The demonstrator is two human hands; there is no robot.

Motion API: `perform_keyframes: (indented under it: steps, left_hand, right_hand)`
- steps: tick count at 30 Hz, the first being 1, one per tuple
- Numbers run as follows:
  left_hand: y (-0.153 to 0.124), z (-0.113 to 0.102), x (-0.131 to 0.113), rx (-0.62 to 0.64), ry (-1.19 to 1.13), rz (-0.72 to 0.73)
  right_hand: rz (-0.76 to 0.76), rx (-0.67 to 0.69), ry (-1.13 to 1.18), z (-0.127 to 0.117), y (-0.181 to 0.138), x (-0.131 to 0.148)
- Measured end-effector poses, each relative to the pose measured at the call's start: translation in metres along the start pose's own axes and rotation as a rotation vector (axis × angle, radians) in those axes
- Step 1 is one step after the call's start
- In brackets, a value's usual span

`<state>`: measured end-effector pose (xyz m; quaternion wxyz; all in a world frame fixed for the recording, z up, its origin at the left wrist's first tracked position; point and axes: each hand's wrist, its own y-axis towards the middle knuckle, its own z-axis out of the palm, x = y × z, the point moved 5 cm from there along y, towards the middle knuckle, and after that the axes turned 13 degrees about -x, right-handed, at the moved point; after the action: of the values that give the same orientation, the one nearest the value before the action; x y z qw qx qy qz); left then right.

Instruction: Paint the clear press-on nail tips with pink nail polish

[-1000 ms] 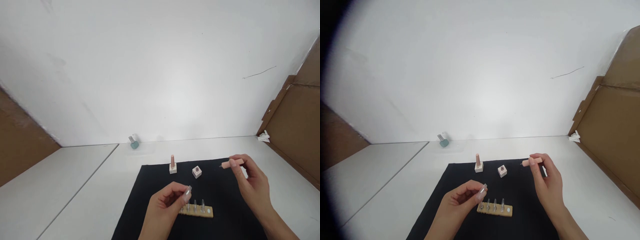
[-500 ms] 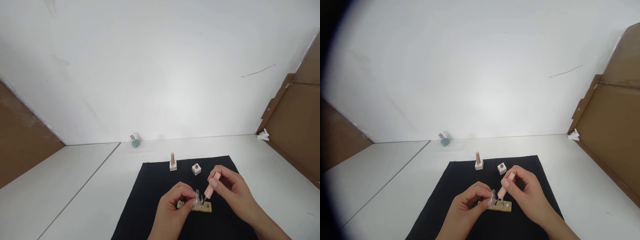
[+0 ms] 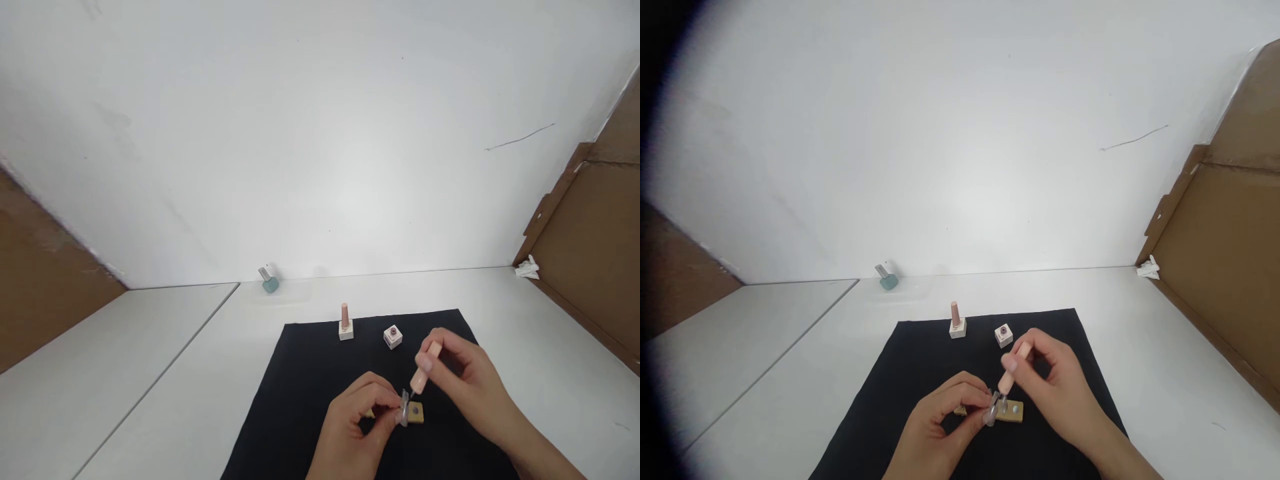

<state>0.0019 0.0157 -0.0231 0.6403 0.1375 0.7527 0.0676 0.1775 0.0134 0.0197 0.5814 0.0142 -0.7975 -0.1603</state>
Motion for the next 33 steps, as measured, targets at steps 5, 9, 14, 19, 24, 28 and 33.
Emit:
perform_keyframes:
  steps: [5,9,14,19,24,28,33]
  left_hand:
    - [-0.001,-0.001,0.001,0.0,0.002,0.01]
    - [0.0,-0.003,0.003,-0.023,0.018,-0.027]
    - [-0.006,-0.002,0.012,-0.102,-0.133,-0.292]
    - [-0.03,0.009,0.014,-0.234,-0.341,-0.439]
    - [-0.05,0.028,0.019,-0.254,-0.365,-0.493]
    - [-0.046,0.034,0.019,-0.334,-0.4,-0.478]
    - [-0.043,0.039,0.016,-0.371,-0.439,-0.51]
  right_hand:
    - [0.013,-0.225,-0.061,-0.013,0.006,-0.005]
    - [0.05,-0.438,-0.04,-0.033,0.014,-0.012]
    - [0.027,-0.418,-0.003,-0.033,0.019,-0.013]
    - [0.026,-0.445,0.027,-0.036,0.02,-0.017]
    - [-0.019,-0.519,0.067,-0.049,0.02,-0.012]
    - [-0.057,-0.538,0.056,-0.064,0.009,-0.006]
    - [-0.311,-0.368,-0.225,-0.067,-0.035,0.005]
